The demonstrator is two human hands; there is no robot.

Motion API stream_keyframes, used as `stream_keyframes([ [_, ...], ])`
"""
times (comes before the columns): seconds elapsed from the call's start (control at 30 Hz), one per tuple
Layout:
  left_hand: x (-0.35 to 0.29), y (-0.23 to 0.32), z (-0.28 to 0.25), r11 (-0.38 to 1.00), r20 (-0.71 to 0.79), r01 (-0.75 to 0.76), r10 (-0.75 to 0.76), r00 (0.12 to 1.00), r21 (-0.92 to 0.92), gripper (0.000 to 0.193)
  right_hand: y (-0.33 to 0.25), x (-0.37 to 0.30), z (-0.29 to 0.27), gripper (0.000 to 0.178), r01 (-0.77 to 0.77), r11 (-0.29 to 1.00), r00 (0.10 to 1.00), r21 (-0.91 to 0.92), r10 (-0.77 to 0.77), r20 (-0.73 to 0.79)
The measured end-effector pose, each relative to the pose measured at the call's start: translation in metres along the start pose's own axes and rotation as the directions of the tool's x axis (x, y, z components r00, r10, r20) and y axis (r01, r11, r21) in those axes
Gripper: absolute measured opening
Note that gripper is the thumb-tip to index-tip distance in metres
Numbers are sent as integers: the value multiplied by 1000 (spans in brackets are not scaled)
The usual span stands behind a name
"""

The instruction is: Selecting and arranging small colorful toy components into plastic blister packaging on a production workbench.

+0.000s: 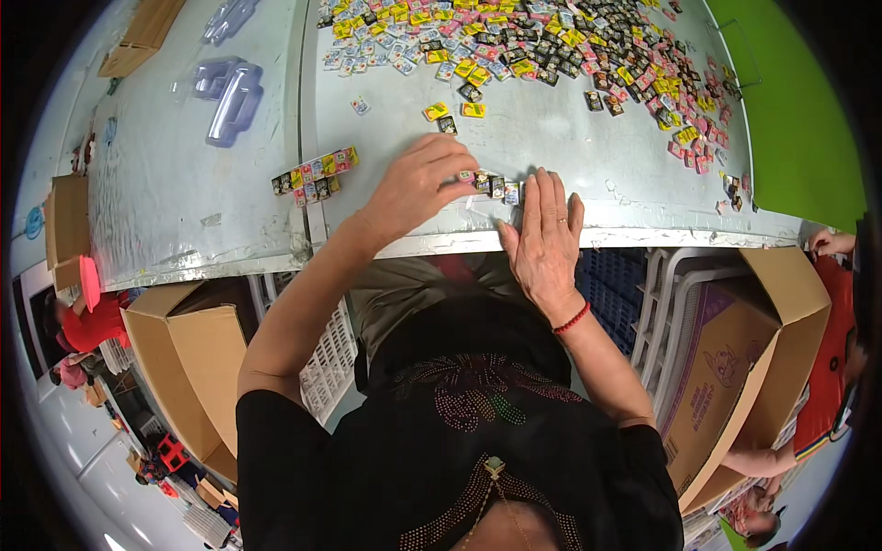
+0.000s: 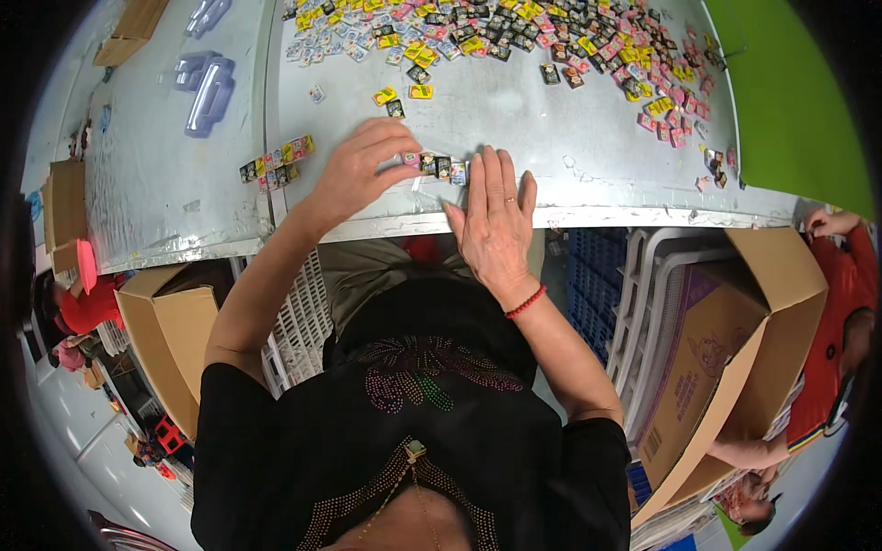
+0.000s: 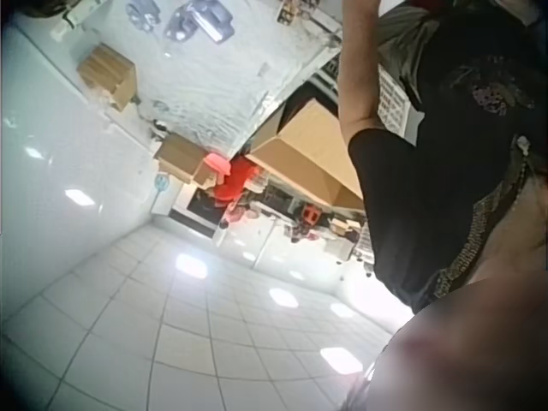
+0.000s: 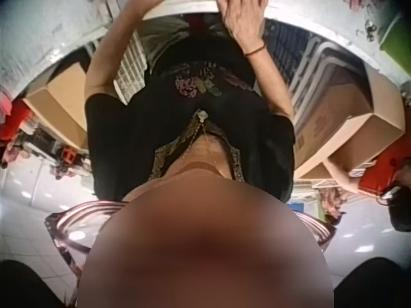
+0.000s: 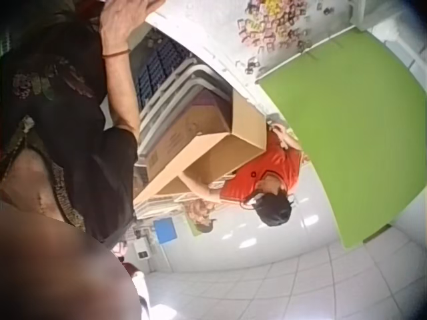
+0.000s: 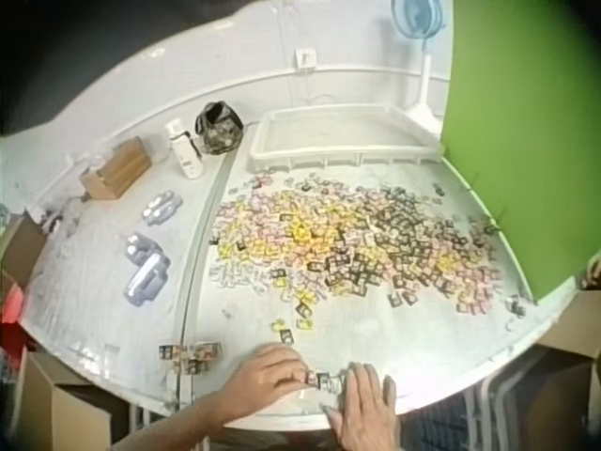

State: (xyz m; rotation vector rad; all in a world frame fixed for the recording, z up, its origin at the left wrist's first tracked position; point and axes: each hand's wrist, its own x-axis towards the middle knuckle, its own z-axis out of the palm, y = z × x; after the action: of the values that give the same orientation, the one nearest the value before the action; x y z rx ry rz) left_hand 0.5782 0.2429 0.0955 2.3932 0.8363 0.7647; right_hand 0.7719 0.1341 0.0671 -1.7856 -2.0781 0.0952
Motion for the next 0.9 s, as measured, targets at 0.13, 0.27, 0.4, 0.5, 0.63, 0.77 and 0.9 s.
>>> stream_keyframes([
  [0.13,-4,-4,-5,993,52,34,-40,998,111,21,3,4,-3,66,12,1000,1000,5,-12,19],
  [0.27,-5,-10,-8,988,68,-74,65,996,139,19,7,7,-4,67,30,1000,999,3,-30,45],
  [0.4,1,-14,-14,946,171,-245,211,962,211,19,9,8,-4,68,30,1000,999,-3,-30,43],
  [0.5,-1,-4,-13,976,94,-172,161,983,133,23,8,7,-5,67,8,1000,996,18,-10,87],
  [0.63,6,8,5,993,14,-85,84,996,76,26,9,7,-4,67,24,1000,997,13,-25,73],
  [0.77,19,11,14,984,99,-119,106,989,130,23,9,8,-3,67,23,999,998,23,-24,57],
  [0.9,18,7,11,973,146,-196,179,973,118,21,9,8,-3,67,23,999,999,26,-24,41],
])
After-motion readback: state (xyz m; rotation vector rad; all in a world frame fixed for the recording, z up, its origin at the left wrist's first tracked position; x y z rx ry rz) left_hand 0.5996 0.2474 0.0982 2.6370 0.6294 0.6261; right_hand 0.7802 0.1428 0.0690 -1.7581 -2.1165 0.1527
